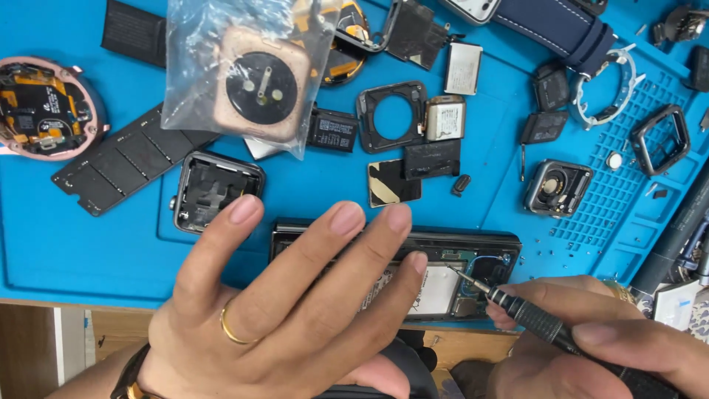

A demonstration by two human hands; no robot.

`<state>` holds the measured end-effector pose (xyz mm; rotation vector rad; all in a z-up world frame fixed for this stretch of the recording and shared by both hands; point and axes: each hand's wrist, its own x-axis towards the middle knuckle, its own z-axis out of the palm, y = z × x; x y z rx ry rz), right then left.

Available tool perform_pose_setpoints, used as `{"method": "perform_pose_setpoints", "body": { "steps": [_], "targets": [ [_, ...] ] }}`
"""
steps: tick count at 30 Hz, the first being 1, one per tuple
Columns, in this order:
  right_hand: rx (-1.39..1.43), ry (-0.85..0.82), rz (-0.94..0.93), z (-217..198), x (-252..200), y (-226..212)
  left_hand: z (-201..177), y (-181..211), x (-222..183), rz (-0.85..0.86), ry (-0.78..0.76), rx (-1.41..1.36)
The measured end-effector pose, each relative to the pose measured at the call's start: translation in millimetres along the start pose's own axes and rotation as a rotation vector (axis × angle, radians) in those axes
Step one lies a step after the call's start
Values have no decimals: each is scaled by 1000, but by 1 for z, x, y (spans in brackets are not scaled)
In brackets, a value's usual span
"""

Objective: Repairing internal components of a smartphone and smartwatches on a specialized repair mat.

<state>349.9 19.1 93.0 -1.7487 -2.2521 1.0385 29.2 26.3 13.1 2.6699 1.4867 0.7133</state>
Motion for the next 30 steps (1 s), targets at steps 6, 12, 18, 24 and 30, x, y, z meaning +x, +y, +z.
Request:
{"method": "perform_pose_setpoints", "body": {
  "steps": [6,12,18,24,30],
  "targets": [
    [-164,28,93,38,12,-26,-2,-5,-3,-13,-60,-30],
    [-124,496,105,55,19,-36,-3,-7,-5,-17,-68,-36],
    [-39,-148,59,2,14,-14,-2,-9,-4,-31,-51,-64],
    [-366,-30,-119,3,33,-41,-6,-12,-6,-28,53,-98],
    [-606,-42,8,7,46,-89,-12,-15,-14,31,61,-66]
  ]
}}
